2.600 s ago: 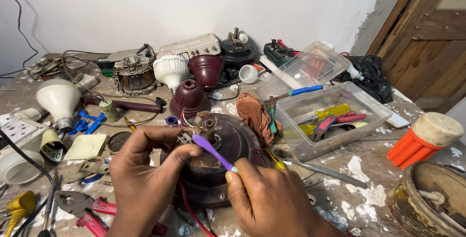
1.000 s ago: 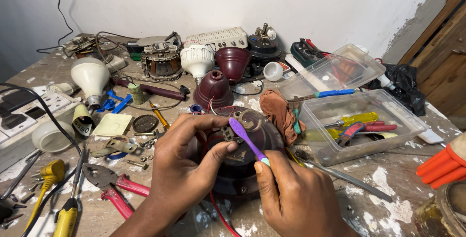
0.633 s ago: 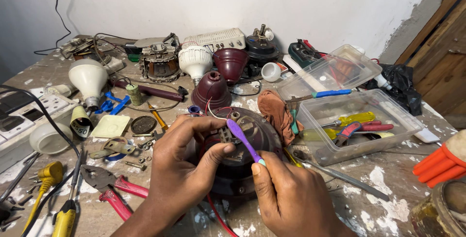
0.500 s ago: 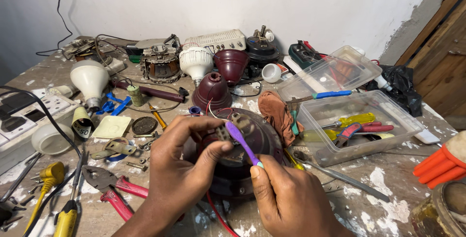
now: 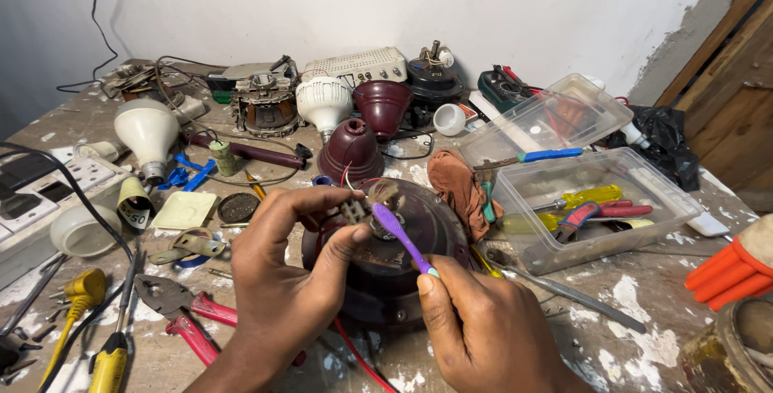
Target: The person works on a ceiling fan motor base on a cluttered workbench. They scrub the motor housing and terminal area with a toothbrush, route and position red wires, then use a screwdriver to tighten screws on the housing, and finally wipe a small part with a cloth.
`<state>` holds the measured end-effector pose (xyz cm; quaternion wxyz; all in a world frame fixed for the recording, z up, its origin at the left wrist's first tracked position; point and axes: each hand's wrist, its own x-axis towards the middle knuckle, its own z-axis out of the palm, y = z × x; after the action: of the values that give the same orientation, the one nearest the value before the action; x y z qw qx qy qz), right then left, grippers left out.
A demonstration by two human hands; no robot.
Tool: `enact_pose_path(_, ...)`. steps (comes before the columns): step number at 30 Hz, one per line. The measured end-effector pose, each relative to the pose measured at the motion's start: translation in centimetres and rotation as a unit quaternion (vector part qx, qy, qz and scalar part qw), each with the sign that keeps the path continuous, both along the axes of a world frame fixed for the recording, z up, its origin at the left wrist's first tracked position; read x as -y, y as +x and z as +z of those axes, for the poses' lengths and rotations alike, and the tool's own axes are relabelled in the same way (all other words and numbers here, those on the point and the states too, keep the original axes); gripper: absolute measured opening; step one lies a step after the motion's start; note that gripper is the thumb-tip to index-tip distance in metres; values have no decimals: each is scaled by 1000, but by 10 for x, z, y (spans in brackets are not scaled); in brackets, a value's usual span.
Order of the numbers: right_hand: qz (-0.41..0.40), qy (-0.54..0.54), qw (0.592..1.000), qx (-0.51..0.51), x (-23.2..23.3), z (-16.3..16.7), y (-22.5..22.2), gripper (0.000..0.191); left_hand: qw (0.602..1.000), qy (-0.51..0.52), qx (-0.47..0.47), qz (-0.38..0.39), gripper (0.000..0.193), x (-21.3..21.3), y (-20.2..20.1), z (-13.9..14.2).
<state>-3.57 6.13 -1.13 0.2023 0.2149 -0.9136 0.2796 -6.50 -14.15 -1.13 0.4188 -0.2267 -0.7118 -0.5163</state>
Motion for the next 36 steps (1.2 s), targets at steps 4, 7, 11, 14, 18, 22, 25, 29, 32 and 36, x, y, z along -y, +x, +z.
enact_pose_path(4, -9, 5, 1000, -3, 0, 0, -1, 22, 1000, -23, 8, -20, 30, -2, 1, -1)
enact_pose_path(7, -12, 3, 1000, 1, -1, -1, -1, 23, 999, -26, 21, -29, 30, -2, 2, -3)
enact_pose_path(11, 14, 6, 1000, 5, -2, -1, -1, 23, 999, 16, 20, -20, 28, -2, -2, -3)
enact_pose_path(14, 23, 12, 999, 25, -4, 0, -1, 23, 997, 54, 52, -25, 28, -1, -3, -4)
enact_pose_path(18, 6, 3, 1000, 9, -4, -1, -1, 23, 998, 13, 47, -49, 29, -2, -2, -7)
enact_pose_path(22, 4, 6, 1000, 7, -3, -4, -2, 23, 996, 22, 70, -59, 29, -4, -3, -10)
enact_pose_path(25, 50, -7, 998, 44, -6, -3, -1, 22, 992, 60, 87, -64, 27, -3, -2, -11)
enact_pose_path(29, 42, 1, 999, 33, -8, -1, 0, 21, 990, 80, 96, -65, 26, -3, -3, -10)
enact_pose_path(32, -3, 16, 1000, 4, -5, 1, 0, 21, 995, 25, 83, -51, 26, -6, 0, -12)
enact_pose_path(36, -22, 17, 998, -64, -3, 3, 1, 18, 985, 74, 130, -91, 28, -8, -2, -15)
